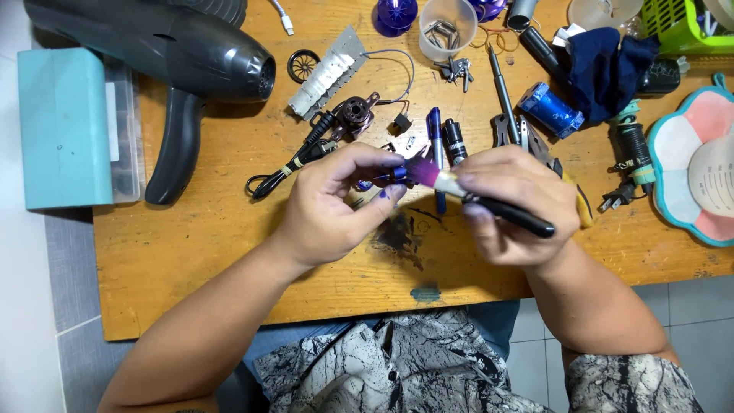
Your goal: A person is marking a small blue motor component with a black permanent marker and then applying a substance using a small brush on a cluttered workbench.
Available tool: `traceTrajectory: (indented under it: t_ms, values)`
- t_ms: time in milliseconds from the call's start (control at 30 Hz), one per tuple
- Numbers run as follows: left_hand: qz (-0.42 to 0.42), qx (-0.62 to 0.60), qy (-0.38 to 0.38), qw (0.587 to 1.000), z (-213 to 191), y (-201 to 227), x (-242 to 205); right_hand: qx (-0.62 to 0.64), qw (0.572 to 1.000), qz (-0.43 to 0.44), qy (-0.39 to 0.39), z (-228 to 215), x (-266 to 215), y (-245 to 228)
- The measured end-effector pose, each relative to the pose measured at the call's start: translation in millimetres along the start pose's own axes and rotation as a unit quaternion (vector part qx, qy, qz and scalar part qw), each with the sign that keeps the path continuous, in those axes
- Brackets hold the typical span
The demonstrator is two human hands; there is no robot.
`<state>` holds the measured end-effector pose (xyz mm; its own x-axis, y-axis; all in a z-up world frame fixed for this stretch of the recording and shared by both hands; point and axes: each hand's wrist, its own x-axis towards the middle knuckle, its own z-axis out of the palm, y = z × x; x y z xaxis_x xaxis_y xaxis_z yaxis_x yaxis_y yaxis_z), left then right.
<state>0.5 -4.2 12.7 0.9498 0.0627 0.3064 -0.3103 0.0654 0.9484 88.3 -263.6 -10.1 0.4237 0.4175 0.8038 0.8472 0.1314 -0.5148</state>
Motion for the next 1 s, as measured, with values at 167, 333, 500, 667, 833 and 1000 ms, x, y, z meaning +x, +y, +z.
traceTrajectory:
  t_ms: [167,333,500,667,833,1000]
  values:
    - [-0.022,0.115,-0.072,0.991,-5.8,15.5,-1.6,-0.126,0.991,0.054,-0.001,-31.1,31.4,-4.3]
    - [-0.051,0.079,-0.073,0.993,-0.5,14.1,-4.1,-0.270,0.948,0.130,-0.105,-54.7,47.1,-2.3]
    - [-0.074,0.057,-0.071,0.993,-1.7,10.0,-2.9,-0.312,0.861,0.251,-0.314,-59.8,41.4,6.1]
    - [-0.087,0.079,-0.064,0.991,-2.9,9.0,-2.1,-0.354,0.770,0.347,-0.401,-54.0,38.5,11.6]
    - [-0.087,0.096,-0.073,0.989,-3.0,7.6,-1.0,-0.396,0.741,0.381,-0.385,-42.0,34.4,6.0]
    - [-0.088,0.080,-0.082,0.990,-1.7,8.4,0.0,-0.366,0.785,0.355,-0.353,-26.8,39.5,-0.9]
